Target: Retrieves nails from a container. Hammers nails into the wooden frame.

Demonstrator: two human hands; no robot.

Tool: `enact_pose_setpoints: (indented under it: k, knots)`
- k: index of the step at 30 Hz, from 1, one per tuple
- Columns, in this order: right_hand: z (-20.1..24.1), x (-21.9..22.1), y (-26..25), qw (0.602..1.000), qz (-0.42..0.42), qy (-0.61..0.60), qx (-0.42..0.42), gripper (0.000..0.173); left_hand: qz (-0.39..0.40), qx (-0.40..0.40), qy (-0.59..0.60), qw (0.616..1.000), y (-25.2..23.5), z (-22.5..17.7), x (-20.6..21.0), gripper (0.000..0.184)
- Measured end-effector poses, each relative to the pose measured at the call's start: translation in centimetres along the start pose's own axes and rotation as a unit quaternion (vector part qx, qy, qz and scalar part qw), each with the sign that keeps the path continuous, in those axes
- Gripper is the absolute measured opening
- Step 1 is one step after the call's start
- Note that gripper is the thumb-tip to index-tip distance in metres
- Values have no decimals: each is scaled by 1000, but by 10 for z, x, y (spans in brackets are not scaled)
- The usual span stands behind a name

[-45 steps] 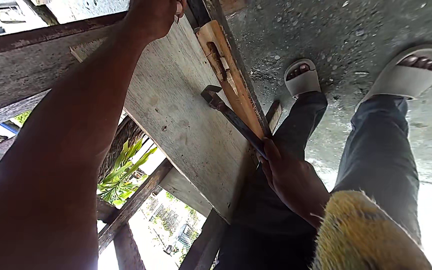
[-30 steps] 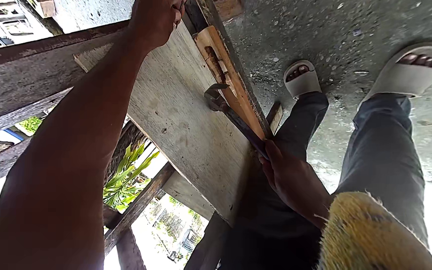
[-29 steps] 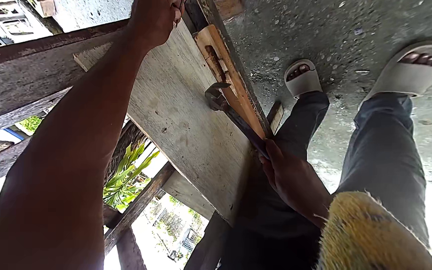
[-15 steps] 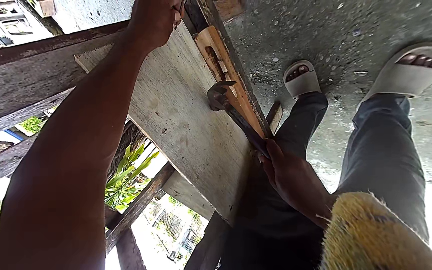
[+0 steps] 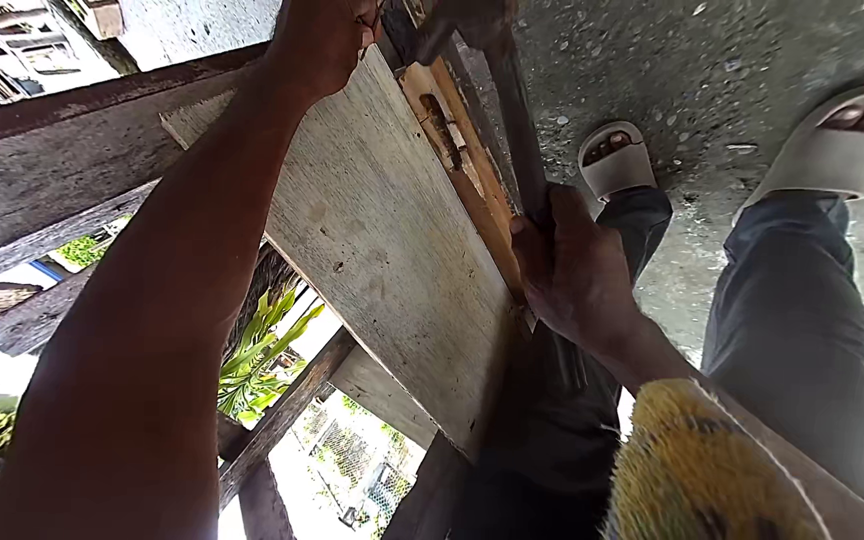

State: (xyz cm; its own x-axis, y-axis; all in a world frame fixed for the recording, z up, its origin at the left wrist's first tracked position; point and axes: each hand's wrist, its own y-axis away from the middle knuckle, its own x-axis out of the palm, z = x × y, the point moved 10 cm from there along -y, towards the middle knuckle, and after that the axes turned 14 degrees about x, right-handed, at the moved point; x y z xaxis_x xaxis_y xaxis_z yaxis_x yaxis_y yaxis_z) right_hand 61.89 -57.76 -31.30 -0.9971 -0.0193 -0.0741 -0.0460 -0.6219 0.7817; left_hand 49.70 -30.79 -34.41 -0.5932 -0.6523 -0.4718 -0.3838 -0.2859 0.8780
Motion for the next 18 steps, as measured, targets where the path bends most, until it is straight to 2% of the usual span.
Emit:
enact_pose_setpoints:
  k: [6, 18]
  knots:
    - [30, 11, -28, 998, 4, -58, 20, 30, 1, 0, -4, 1000, -1, 2, -1, 22]
    - [19, 18, -30, 997, 12, -67, 44, 25, 7, 22, -15, 1000, -3, 2, 4, 24]
